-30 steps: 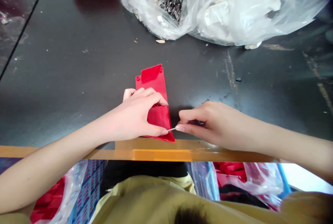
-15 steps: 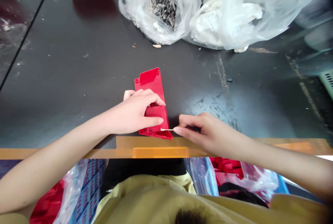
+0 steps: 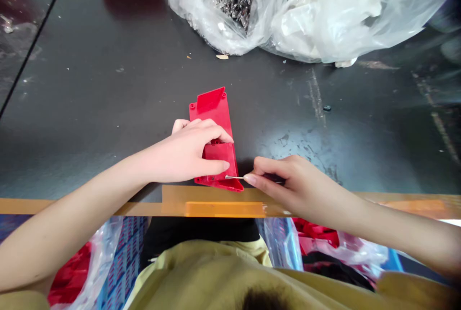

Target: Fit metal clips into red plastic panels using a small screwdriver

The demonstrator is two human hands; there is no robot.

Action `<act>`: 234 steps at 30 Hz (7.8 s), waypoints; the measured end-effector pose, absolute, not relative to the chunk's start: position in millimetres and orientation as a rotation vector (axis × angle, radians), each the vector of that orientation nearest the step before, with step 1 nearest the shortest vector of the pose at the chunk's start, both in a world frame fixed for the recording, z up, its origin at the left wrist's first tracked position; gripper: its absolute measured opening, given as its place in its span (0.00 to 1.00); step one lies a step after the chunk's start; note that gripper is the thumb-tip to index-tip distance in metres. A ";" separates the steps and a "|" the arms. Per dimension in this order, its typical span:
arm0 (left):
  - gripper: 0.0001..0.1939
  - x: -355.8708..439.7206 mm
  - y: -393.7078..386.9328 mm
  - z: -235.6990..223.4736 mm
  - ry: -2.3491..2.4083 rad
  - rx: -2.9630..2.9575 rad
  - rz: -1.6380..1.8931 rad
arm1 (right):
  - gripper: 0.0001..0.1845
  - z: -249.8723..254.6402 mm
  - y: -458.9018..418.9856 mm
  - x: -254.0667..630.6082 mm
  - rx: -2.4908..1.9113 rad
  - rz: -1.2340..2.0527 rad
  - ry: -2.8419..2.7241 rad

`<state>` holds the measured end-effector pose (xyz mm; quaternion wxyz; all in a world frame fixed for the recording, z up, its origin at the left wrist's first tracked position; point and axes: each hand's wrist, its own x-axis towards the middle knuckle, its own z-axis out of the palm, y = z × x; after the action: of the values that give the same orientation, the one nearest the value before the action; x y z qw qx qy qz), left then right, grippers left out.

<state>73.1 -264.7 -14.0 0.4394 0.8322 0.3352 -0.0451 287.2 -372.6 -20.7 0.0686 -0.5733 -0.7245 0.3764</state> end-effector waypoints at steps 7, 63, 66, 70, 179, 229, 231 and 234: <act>0.17 72.4 -266.5 -14.5 0.842 2.065 -0.091 | 0.21 -19.3 -364.4 290.9 -1.677 1.050 -2.305; 0.35 31.0 -305.5 -28.9 0.894 2.281 0.220 | 0.15 -22.8 -355.7 279.9 -1.453 1.089 -2.229; 0.33 33.8 -310.1 -35.3 0.907 2.305 0.299 | 0.15 -23.4 -353.5 279.9 -1.449 1.048 -2.288; 0.32 34.2 -313.5 -38.1 0.953 2.309 0.368 | 0.13 -21.5 -353.2 277.7 -1.498 0.966 -2.355; 0.25 48.3 -336.9 -24.6 1.115 2.049 0.218 | 0.09 -14.4 -318.7 285.5 -1.382 1.442 -2.304; 0.27 50.6 -334.4 -21.6 1.139 2.008 0.142 | 0.14 -16.5 -318.7 285.6 -1.345 1.428 -2.364; 0.26 52.2 -334.2 -21.0 1.156 1.991 0.155 | 0.15 -17.0 -319.5 284.6 -1.348 1.395 -2.379; 0.25 53.5 -333.6 -19.9 1.163 1.982 0.160 | 0.15 -17.5 -320.0 283.1 -1.346 1.334 -2.390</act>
<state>53.5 -333.6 -19.9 0.4071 0.7859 0.4611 0.0634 283.1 -320.0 -17.5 0.0460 -0.4408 -0.7828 0.4368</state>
